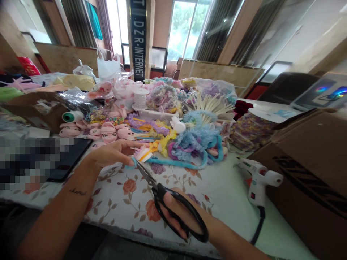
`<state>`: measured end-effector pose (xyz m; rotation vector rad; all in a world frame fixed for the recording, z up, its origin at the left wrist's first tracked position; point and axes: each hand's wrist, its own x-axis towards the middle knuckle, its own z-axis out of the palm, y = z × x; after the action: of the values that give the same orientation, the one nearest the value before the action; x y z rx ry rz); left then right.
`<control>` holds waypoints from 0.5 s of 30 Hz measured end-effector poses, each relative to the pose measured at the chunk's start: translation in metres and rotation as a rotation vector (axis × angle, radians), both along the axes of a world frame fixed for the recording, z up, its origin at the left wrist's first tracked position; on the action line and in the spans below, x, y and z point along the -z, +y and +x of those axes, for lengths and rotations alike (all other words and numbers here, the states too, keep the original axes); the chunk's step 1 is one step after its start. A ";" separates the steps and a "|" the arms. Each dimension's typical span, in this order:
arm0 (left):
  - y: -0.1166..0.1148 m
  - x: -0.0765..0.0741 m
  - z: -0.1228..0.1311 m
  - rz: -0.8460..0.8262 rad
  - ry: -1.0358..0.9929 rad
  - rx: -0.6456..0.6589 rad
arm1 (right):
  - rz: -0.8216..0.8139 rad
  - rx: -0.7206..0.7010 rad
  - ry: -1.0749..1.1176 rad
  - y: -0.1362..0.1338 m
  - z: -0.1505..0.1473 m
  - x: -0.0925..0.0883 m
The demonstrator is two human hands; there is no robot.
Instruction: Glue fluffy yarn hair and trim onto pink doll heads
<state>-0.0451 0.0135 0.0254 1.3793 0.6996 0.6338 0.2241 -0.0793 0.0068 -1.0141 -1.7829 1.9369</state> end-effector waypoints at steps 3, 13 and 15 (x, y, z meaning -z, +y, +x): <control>0.000 -0.001 0.000 0.001 -0.011 -0.005 | -0.011 0.009 0.012 0.000 -0.002 0.004; 0.001 0.000 0.001 0.024 -0.036 -0.006 | -0.010 0.032 -0.003 -0.003 0.005 0.011; 0.000 0.000 0.001 0.016 -0.031 -0.006 | -0.022 0.045 -0.010 -0.004 0.005 0.012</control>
<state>-0.0443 0.0138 0.0254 1.3797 0.6758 0.6652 0.2296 -0.0830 -0.0048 -1.0637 -1.7328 1.9325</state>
